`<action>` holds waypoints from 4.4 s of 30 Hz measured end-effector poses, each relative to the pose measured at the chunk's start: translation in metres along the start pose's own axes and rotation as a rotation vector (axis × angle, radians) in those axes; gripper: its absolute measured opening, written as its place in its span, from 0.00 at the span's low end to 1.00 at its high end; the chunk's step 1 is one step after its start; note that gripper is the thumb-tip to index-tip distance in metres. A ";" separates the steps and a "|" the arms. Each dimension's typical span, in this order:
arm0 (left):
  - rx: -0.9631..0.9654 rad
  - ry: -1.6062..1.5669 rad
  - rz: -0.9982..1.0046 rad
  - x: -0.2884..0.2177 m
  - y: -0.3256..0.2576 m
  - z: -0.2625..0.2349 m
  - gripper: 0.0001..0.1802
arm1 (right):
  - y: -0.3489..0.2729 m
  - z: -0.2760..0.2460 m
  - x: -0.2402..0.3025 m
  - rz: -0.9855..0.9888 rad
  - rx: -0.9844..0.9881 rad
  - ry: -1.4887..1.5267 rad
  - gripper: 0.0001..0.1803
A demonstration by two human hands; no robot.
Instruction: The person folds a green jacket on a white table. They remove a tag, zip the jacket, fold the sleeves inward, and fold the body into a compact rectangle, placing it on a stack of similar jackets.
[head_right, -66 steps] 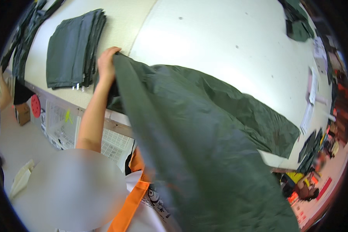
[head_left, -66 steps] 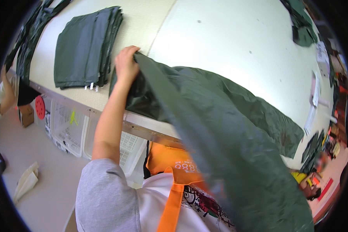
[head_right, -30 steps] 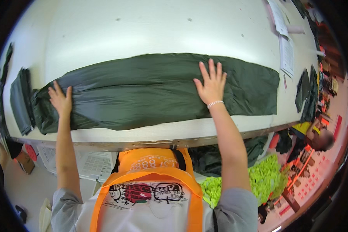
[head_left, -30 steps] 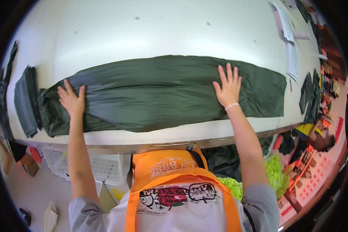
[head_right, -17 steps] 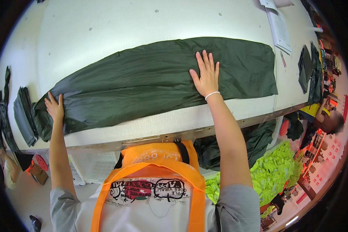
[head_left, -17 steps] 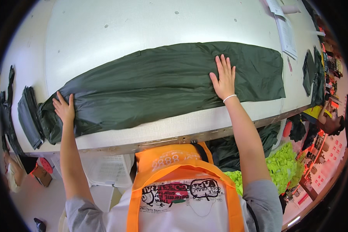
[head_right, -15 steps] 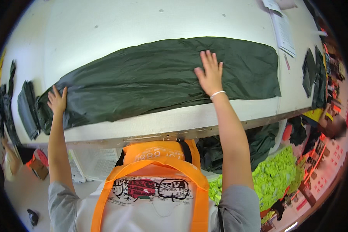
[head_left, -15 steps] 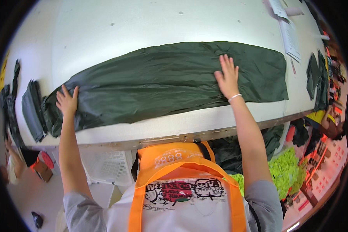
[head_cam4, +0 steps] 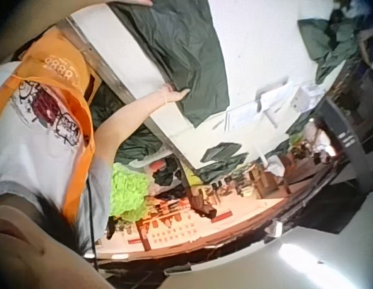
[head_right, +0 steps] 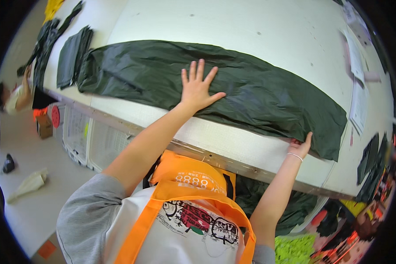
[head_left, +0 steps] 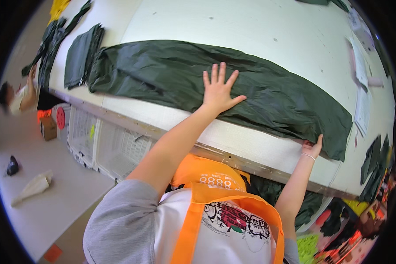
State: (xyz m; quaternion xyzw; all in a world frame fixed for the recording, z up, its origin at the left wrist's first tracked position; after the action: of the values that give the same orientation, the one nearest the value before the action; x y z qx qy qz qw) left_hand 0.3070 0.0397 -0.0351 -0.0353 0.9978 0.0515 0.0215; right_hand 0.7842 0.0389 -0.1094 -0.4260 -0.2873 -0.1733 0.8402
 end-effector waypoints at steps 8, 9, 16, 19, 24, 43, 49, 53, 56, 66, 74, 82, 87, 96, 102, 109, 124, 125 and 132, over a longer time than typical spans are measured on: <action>-0.040 -0.165 -0.011 -0.027 -0.016 0.000 0.47 | -0.119 0.150 0.085 -0.205 0.564 0.033 0.22; -0.062 -0.254 0.001 -0.032 -0.022 -0.004 0.45 | -0.172 0.189 0.084 -0.297 0.606 -0.057 0.21; -0.166 -1.888 -0.365 -0.002 -0.051 0.038 0.22 | -0.473 0.374 -0.187 0.217 1.530 -0.747 0.24; -0.077 -2.879 -0.417 -0.030 -0.063 0.072 0.19 | -0.558 0.359 -0.352 0.123 1.778 -1.145 0.30; -0.045 -2.799 -0.352 -0.017 -0.065 0.053 0.24 | -0.499 0.264 -0.522 0.321 2.003 -1.526 0.50; -0.017 -2.492 -0.624 -0.027 -0.111 0.058 0.22 | -0.246 0.294 -0.263 -0.686 1.470 -1.308 0.22; 0.050 -0.582 0.009 -0.012 -0.193 -0.043 0.30 | -0.234 0.287 -0.238 -0.892 1.427 -1.395 0.24; 0.186 -0.732 -0.105 -0.030 -0.171 -0.031 0.38 | -0.238 0.267 -0.240 -0.828 1.296 -1.483 0.24; 0.182 -0.933 -0.244 -0.045 -0.164 0.006 0.40 | -0.234 0.262 -0.235 -0.851 1.228 -1.491 0.24; 0.049 -0.569 0.163 -0.008 -0.188 -0.046 0.37 | -0.231 0.266 -0.236 -1.014 1.361 -1.614 0.22; 0.529 -0.714 0.285 -0.016 -0.149 -0.023 0.26 | -0.245 0.280 -0.264 -1.033 1.300 -2.134 0.19; -0.306 -0.515 -0.418 0.340 -0.143 -0.100 0.06 | -0.404 0.331 -0.341 -1.049 1.818 -1.352 0.06; -0.287 -0.126 -0.677 0.515 -0.053 -0.114 0.24 | -0.456 0.324 -0.451 -0.758 1.792 -1.532 0.14; 0.172 -0.582 -0.631 0.597 0.033 -0.014 0.21 | -0.484 0.323 -0.526 -0.015 1.675 -1.708 0.21; 0.231 -0.831 -0.628 0.600 0.033 -0.018 0.17 | -0.515 0.363 -0.569 0.045 1.804 -1.315 0.20; 0.220 -1.107 -0.689 0.614 0.018 -0.017 0.14 | -0.589 0.405 -0.568 -0.373 2.175 -0.928 0.05; -0.199 -1.286 -1.413 0.480 -0.179 -0.026 0.20 | -0.432 0.432 -0.605 0.039 1.570 -1.943 0.40; -0.172 -1.315 -1.394 0.475 -0.169 -0.024 0.20 | -0.432 0.424 -0.608 0.327 1.556 -1.958 0.40; -0.174 -1.094 -1.037 0.469 -0.099 0.002 0.22 | -0.388 0.400 -0.578 0.339 1.366 -1.889 0.34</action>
State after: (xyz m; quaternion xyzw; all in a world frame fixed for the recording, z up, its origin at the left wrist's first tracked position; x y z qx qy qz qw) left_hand -0.1530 -0.0904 -0.0689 -0.4708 0.6929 0.1237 0.5319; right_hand -0.0059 0.1682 -0.0457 0.1204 -0.7686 0.5150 0.3600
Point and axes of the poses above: each hand's wrist, its own y-axis towards the middle knuckle, its own z-axis out of the palm, x = y × z, the point moved 7 cm from there along y, towards the middle knuckle, and after that the axes turned 13 degrees about y, right-handed, at the moved point
